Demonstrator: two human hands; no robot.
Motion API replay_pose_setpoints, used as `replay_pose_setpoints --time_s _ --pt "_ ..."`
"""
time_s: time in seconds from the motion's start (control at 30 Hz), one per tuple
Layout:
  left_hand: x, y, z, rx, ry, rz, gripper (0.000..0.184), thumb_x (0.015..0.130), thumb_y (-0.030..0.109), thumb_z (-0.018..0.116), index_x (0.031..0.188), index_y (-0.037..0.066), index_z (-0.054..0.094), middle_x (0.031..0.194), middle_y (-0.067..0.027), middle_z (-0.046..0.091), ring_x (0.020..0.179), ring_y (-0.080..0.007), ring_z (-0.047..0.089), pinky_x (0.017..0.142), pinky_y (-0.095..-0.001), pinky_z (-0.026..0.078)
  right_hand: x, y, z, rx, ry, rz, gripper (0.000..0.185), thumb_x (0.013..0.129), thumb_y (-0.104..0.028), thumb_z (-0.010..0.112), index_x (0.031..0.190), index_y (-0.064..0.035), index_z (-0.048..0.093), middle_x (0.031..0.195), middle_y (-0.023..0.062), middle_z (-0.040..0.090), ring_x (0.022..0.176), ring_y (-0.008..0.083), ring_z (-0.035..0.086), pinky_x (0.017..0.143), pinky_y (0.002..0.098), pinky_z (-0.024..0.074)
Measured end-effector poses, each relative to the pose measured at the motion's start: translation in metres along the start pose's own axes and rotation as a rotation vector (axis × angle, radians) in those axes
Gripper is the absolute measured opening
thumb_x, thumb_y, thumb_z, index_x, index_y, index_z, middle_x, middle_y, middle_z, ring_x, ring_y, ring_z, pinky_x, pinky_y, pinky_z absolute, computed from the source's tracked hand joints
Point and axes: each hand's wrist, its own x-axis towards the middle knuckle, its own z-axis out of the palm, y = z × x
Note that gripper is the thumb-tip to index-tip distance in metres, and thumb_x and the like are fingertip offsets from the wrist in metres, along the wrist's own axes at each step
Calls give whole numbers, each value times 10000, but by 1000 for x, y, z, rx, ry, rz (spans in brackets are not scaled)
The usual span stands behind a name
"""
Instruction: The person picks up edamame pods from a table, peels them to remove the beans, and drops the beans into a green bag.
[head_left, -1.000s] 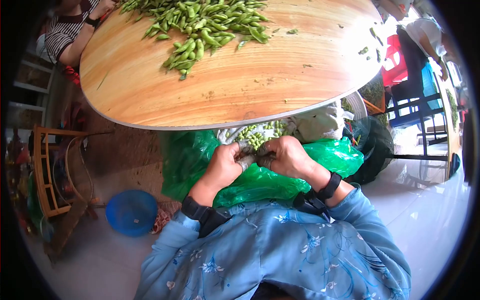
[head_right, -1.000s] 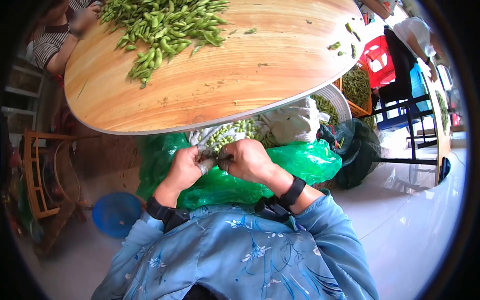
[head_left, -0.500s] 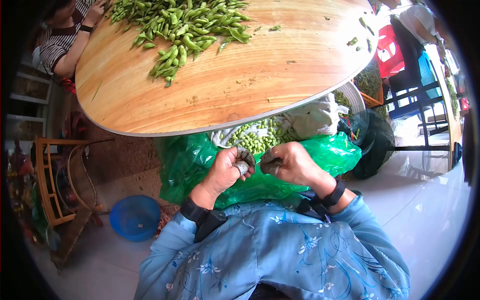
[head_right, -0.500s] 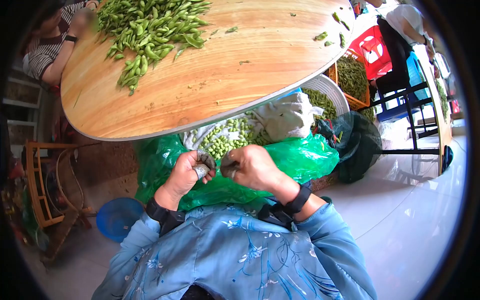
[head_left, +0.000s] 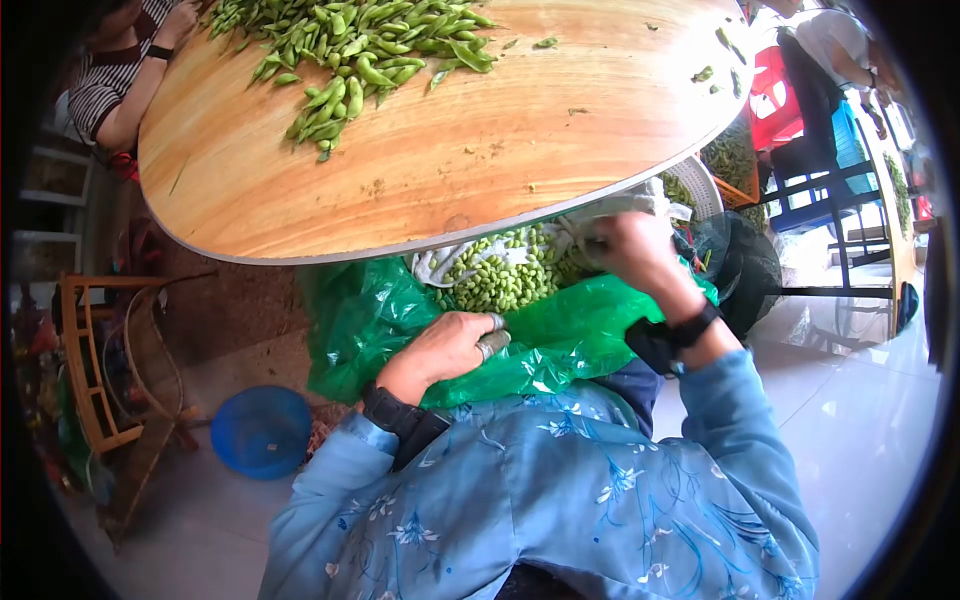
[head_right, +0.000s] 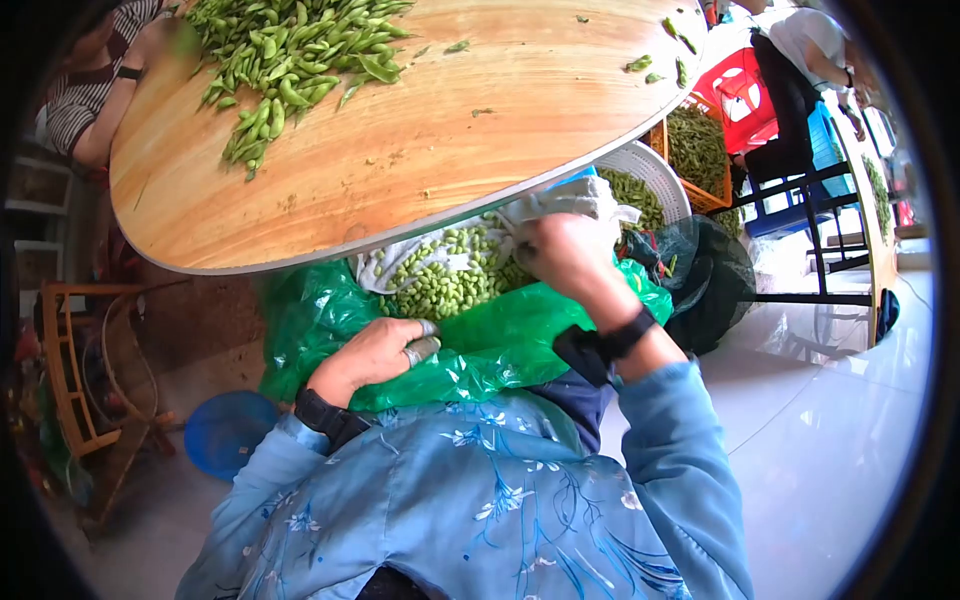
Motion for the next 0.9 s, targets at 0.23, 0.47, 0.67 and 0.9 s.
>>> replay_pose_setpoints --time_s 0.23,0.47,0.67,0.9 --pt "-6 -7 7 -36 -42 -26 220 785 225 527 895 41 577 841 -169 589 788 -336 555 674 -393 437 62 -4 98 -195 -79 -260 119 674 -118 516 732 -107 619 677 94 600 668 271 598 554 369 475" --pt "-3 -14 1 -222 175 14 197 776 126 569 936 11 569 861 -106 617 775 -211 588 686 -316 452 45 -1 73 -8 -125 -111 115 647 -154 562 710 -87 631 699 126 604 662 283 593 608 367 472" --pt "12 23 -25 -757 356 -120 206 746 59 619 929 -9 555 758 -33 580 674 -78 532 579 -223 446 -4 -44 16 1094 -231 -84 148 639 -47 647 773 14 626 707 118 632 654 122 578 594 266 457" --pt "9 35 -20 -799 326 -107 213 733 72 639 916 5 553 727 -10 576 599 -63 514 525 -198 414 -22 -59 13 1099 -110 -200 146 717 -26 628 849 33 608 776 50 636 740 68 542 661 247 456"
